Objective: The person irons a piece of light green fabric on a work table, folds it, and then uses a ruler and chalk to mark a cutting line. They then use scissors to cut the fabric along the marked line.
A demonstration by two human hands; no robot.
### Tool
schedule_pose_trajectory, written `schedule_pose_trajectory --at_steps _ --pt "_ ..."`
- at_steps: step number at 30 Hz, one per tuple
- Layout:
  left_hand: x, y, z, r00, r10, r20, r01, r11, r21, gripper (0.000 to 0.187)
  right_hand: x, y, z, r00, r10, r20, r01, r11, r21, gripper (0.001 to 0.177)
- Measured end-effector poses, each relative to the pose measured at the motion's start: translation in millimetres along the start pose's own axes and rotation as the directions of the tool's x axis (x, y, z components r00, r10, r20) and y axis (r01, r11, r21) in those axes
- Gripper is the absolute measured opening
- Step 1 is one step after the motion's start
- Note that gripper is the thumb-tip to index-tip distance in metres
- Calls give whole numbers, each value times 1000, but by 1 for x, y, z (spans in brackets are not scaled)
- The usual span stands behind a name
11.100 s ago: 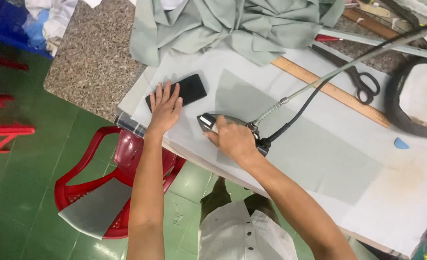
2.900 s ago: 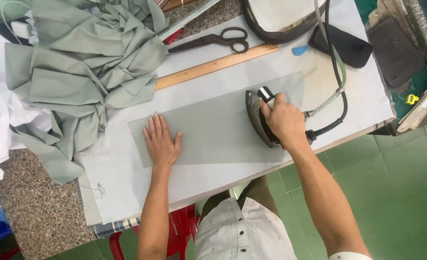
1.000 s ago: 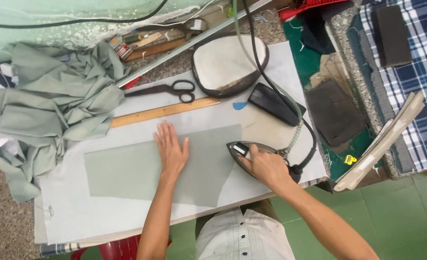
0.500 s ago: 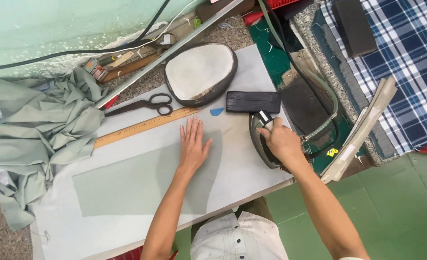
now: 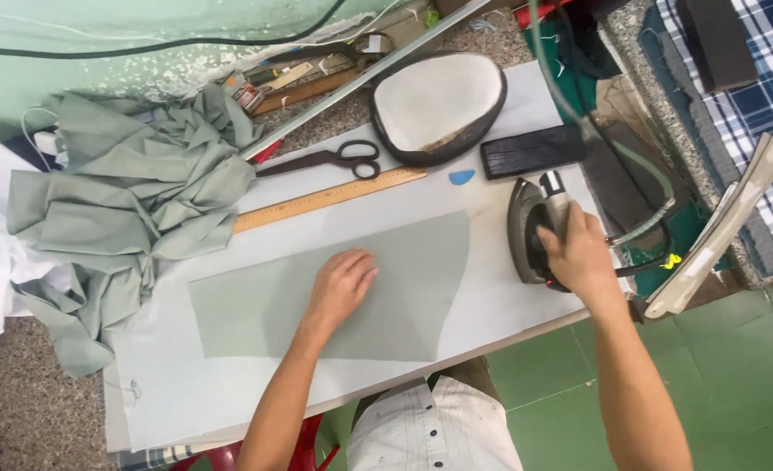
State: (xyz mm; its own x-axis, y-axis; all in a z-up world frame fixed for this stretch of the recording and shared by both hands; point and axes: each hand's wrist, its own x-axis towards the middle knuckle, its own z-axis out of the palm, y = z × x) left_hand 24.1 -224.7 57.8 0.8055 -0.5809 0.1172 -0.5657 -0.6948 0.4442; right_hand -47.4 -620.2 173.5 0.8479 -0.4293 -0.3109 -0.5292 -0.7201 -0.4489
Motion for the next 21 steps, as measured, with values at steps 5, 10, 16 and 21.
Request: schedule_pose_trajectory --at_steps 5,10,16,21 --pt "-68 -122 -50 988 -85 -128 98 991 97 26 -44 54 64 910 -358 -208 197 816 -543 94" --pt "-103 -205 -58 978 -140 -158 177 952 250 39 -36 38 77 799 -512 -315 194 716 -671 99" --pt "-78 -181 -105 787 -583 201 537 808 240 56 26 -34 167 688 -719 -99 565 617 -548 30" --pt "-99 -224 -74 878 -475 64 364 748 555 12 81 -64 216 782 -576 237 583 543 -605 64"
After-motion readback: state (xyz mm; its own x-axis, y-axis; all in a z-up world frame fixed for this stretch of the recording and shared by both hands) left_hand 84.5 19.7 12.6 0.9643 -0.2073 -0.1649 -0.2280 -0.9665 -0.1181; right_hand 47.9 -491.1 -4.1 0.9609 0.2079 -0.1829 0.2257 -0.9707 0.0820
